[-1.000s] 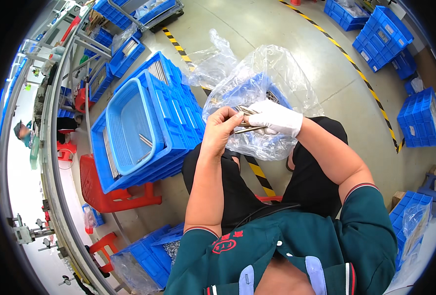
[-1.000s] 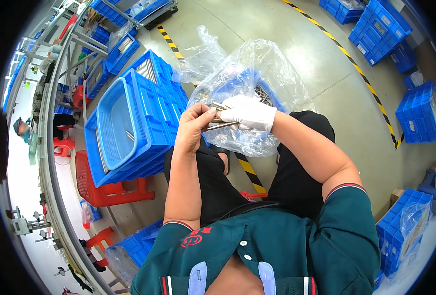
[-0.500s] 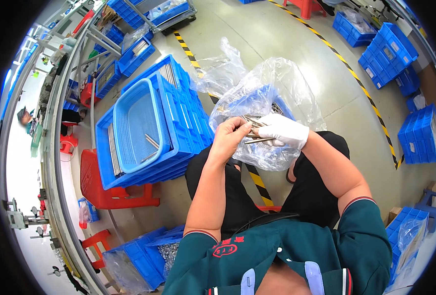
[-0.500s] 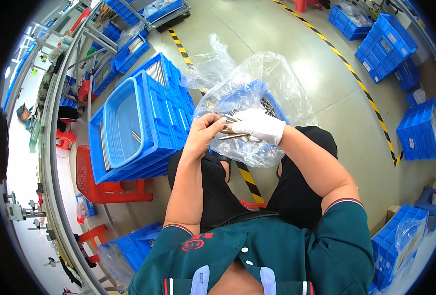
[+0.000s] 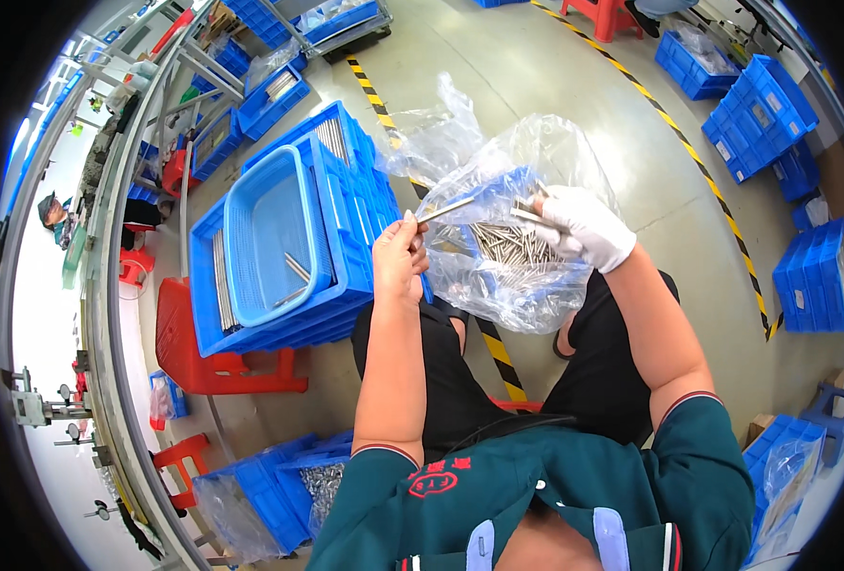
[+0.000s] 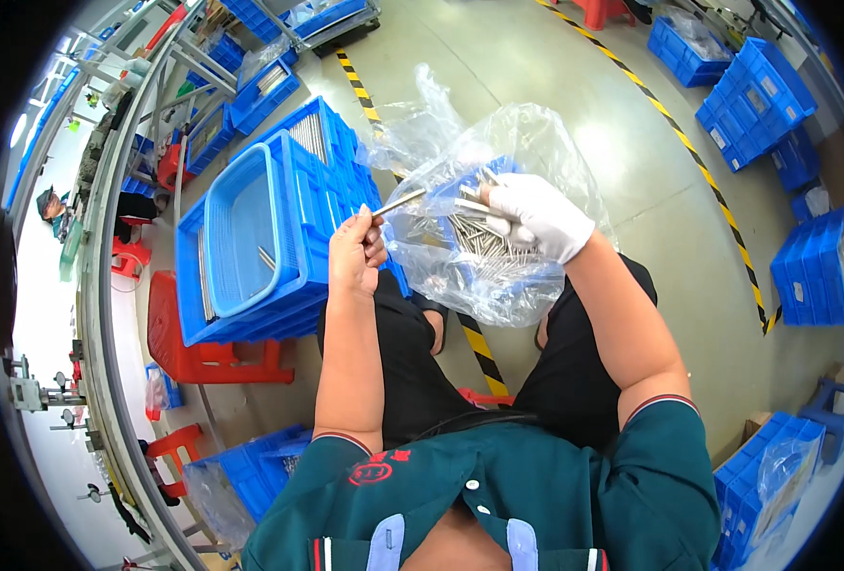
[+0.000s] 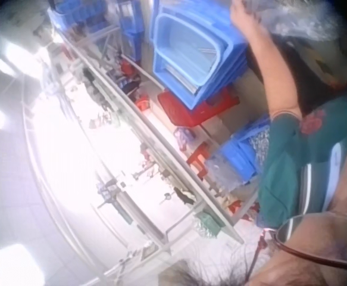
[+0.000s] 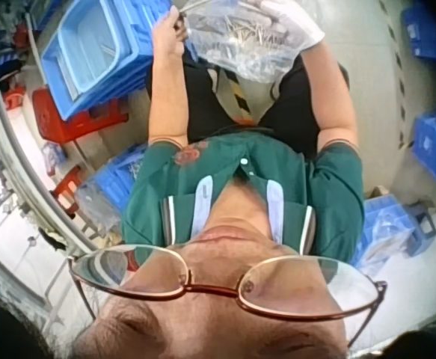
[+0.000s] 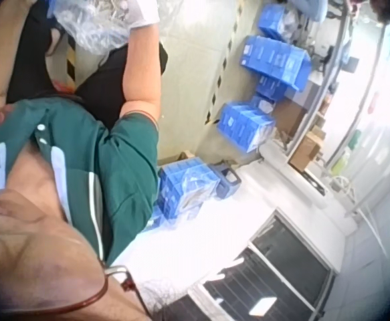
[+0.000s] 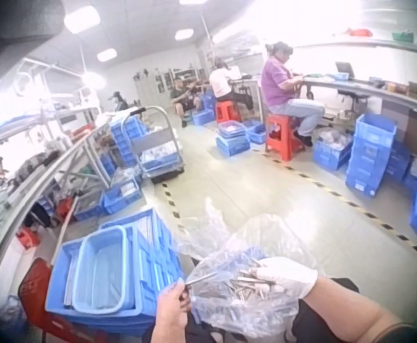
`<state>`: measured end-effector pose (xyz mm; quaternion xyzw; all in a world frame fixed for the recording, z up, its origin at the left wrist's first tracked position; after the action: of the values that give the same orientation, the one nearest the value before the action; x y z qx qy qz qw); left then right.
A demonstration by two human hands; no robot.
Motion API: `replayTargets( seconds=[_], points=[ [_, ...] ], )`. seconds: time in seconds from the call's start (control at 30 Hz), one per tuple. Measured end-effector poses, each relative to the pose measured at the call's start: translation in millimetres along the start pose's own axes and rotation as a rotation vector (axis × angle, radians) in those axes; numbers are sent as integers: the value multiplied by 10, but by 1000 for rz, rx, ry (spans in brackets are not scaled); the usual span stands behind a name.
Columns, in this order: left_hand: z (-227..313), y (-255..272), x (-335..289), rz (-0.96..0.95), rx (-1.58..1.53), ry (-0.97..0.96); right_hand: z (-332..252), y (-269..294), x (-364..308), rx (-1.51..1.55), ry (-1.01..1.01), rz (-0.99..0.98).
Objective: The person sits on a low stool and sorts small metal parts from a plastic bag into a blue crate. They pick up the parts one by one or in small groups, inspect them, and place them into the crate.
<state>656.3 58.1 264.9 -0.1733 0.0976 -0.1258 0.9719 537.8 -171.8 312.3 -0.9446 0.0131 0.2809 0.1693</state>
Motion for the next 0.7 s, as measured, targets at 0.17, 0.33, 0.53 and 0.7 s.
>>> replayTargets(
  seconds=[0.17, 0.33, 0.53, 0.7],
  points=[
    [-236, -10, 24, -20, -73, 110, 2, 126, 25, 128, 67, -121],
    [-441, -132, -12, -53, -70, 193, 28, 154, -66, 183, 121, -183],
    [-796, -139, 40, -70, -33, 289, 46, 208, -47, 240, 133, -182],
    [-1381, -202, -47, 26, -41, 420, 27, 180, -82, 182, 144, -135]
  ],
)
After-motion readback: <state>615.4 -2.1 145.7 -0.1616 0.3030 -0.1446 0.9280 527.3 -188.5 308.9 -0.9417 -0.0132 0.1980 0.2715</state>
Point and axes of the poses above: each hand's wrist, its own x-axis towards the middle knuckle, its own y-axis out of the back of the hand, z = x × y, the point moved 4 cm from there along x, towards the middle knuckle, and after that the axes turned 14 degrees about -y, right-handed, at the moved point
